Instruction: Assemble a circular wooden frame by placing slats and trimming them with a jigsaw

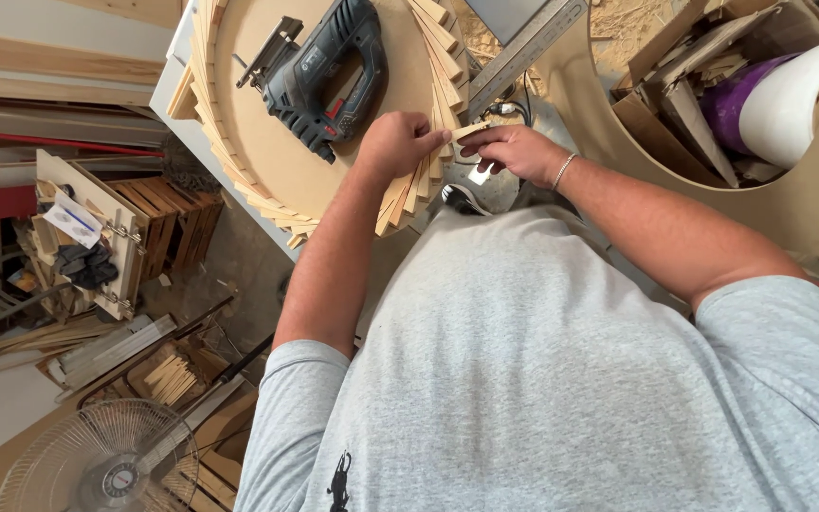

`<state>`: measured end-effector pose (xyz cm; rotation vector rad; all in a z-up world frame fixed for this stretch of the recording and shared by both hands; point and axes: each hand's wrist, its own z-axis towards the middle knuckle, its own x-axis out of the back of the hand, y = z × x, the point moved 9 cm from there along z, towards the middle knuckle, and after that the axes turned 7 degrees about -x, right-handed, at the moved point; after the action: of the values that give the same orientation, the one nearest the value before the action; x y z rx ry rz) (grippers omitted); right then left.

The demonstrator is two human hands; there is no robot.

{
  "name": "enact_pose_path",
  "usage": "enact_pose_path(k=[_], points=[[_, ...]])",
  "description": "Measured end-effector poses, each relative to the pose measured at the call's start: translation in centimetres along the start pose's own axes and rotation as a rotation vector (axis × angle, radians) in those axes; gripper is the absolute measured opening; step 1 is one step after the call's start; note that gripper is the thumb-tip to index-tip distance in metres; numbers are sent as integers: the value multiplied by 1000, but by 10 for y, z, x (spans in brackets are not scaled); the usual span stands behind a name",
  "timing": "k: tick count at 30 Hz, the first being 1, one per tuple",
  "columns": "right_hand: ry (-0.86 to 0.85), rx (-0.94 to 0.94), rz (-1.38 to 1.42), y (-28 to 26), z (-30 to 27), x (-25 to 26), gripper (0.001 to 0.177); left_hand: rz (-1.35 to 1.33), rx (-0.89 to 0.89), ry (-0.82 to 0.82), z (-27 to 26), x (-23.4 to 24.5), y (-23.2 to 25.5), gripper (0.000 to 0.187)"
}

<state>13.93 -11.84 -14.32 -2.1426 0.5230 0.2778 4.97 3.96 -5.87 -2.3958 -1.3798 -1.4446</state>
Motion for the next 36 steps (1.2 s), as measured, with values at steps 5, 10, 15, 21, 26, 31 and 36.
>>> enact_pose_path(k=[5, 10, 15, 21, 26, 31, 36], points=[[-14, 13, -44, -2, 1, -10, 41, -6, 7, 14, 0, 1, -1, 46], [-75, -65, -634, 21, 1, -6, 25, -23, 16, 1, -4, 3, 2, 42], [-170, -118, -819, 36, -14, -12, 27, -31, 17, 10, -6, 3, 2, 41], [-3, -219, -1009, 100, 6, 33, 33, -41, 7, 28, -7, 3, 2, 40], [32, -297, -970, 74, -13, 34, 34, -44, 7, 24, -11, 10, 10, 39], [75, -166, -949, 48, -6, 30, 27, -23, 20, -78, -13, 11, 17, 63], [113, -165, -914, 37, -6, 29, 25, -20, 29, -74, -14, 12, 17, 62]])
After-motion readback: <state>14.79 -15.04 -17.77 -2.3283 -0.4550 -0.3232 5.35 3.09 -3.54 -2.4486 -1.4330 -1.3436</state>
